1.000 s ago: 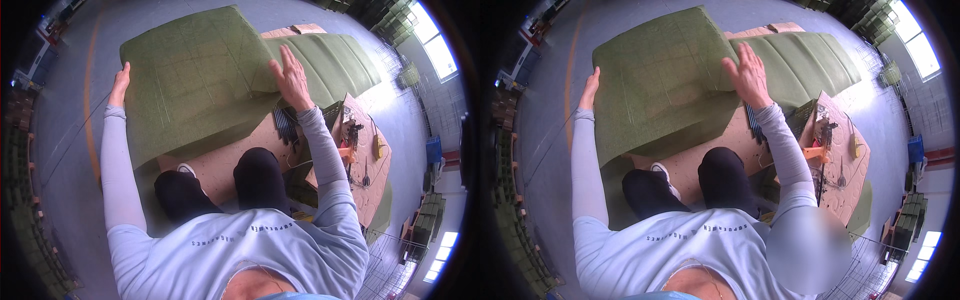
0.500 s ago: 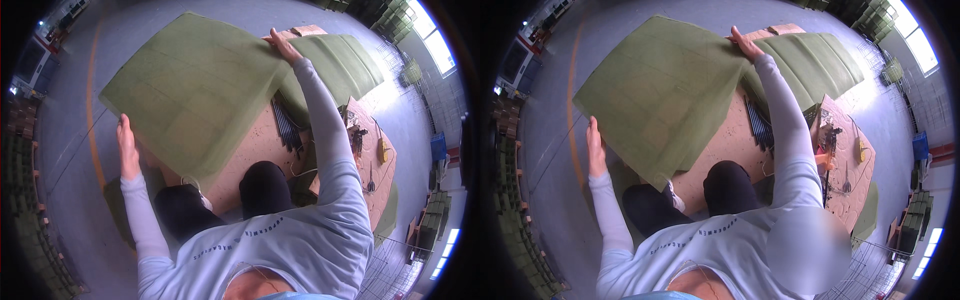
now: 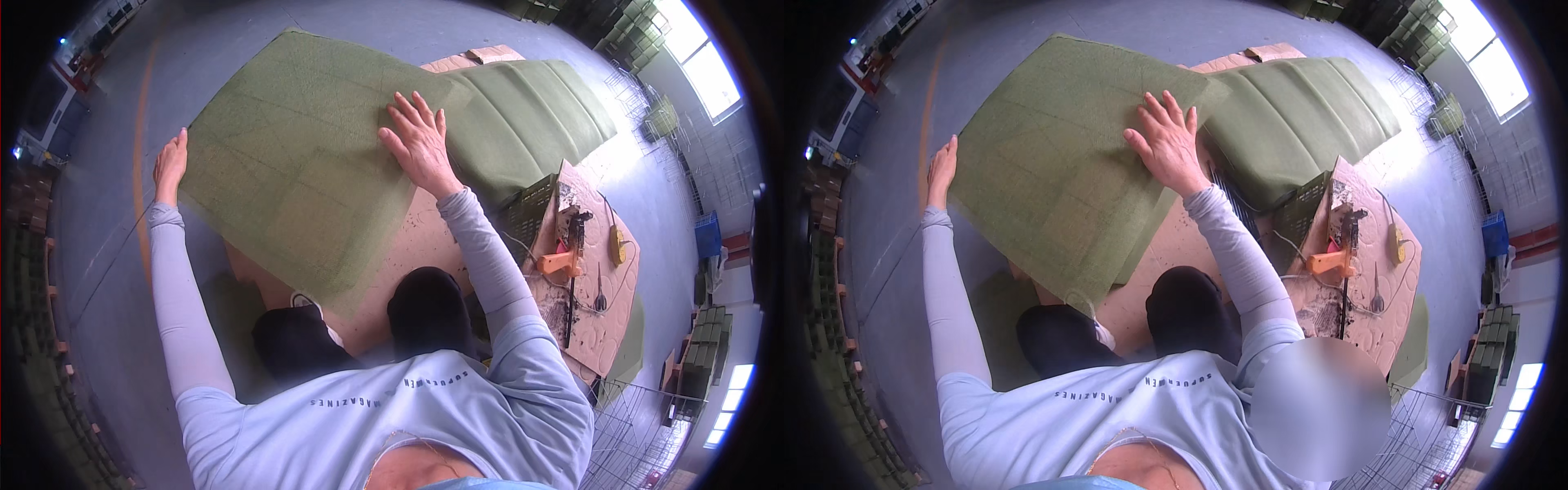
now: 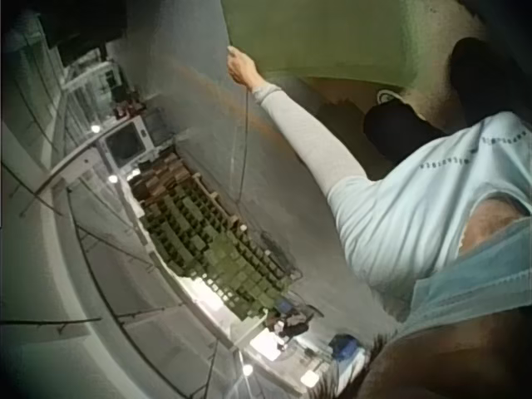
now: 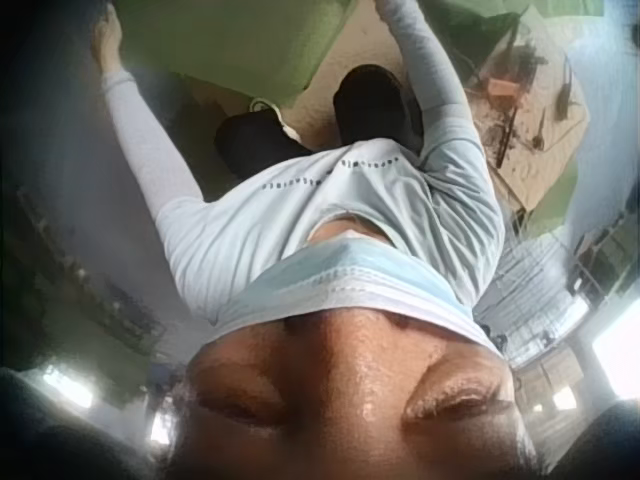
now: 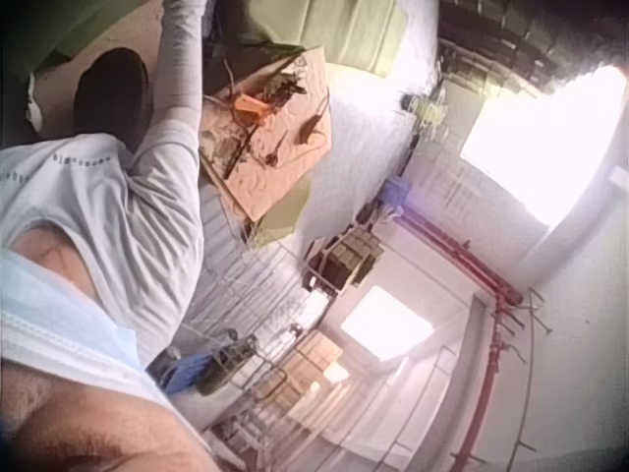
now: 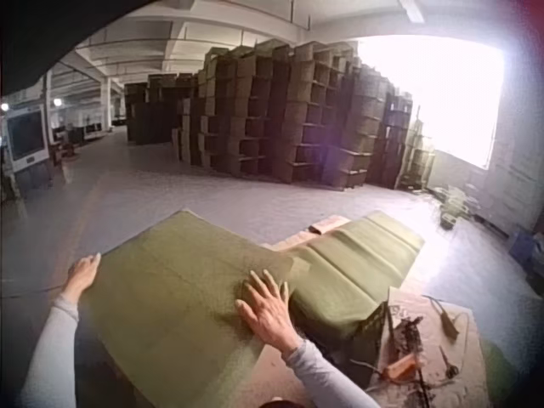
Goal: Apply adhesive to foam padding and wrap it with green fabric, smoothing the surface by hand.
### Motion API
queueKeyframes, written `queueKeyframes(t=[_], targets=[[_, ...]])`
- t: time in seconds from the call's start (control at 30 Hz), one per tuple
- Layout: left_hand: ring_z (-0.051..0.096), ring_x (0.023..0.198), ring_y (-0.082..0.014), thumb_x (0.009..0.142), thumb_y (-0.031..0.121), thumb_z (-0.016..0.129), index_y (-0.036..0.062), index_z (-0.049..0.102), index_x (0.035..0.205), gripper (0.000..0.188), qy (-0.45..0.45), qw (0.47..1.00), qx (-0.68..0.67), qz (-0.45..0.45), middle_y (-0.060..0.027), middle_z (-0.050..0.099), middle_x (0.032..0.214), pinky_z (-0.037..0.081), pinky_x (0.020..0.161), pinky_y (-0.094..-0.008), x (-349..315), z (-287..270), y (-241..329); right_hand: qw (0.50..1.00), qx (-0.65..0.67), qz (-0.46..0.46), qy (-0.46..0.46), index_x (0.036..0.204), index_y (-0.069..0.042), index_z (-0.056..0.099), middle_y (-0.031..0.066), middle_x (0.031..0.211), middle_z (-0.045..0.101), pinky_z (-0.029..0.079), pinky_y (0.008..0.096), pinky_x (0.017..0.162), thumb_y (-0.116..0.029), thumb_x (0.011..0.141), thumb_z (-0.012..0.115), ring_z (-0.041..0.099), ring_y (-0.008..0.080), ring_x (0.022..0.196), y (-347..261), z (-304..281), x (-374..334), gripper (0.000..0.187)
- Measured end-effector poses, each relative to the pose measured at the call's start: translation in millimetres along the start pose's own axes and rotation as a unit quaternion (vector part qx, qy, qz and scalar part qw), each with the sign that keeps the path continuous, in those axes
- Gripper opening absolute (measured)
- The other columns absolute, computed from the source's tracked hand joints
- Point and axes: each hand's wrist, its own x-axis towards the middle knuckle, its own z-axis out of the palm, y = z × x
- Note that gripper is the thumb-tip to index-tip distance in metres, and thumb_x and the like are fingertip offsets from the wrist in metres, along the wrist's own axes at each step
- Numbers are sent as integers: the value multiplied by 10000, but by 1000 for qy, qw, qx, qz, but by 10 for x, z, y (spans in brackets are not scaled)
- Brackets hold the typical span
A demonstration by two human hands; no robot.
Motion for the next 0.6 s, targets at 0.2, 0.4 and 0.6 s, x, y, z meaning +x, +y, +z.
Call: queueKeyframes(t=[0.2, 0.4, 0.6], targets=[[537, 1041, -456, 906, 625, 247, -82, 628, 967, 806, 10, 999, 12, -39, -325, 581, 1029, 408, 881, -492, -443, -50, -48, 994, 88, -49, -35, 1339, -104, 456, 41, 1472, 315, 2, 566, 1109, -480, 943, 360, 109, 255, 1411, 552, -72, 336, 554], [516, 1112, -399, 966, 476, 271, -33, 581, 1135, 619, 40, 995, -12, 92, -256, 566, 1144, 409, 934, -446, -845, -741, 278, 996, -22, -66, -46, 1358, -39, 402, 125, 1463, 315, 95, 511, 1125, -424, 984, 268, 194, 263, 1394, 581, -215, 1185, 554], [521, 1129, -329, 939, 255, 411, -4, 578, 1149, 373, 128, 880, -76, 450, -203, 576, 1176, 399, 992, -367, 533, 174, 1965, 992, -42, -99, -69, 1264, -9, 470, 143, 1423, 371, 209, 432, 1112, -373, 972, 302, 274, 291, 1357, 50, 472, 2163, 496]])
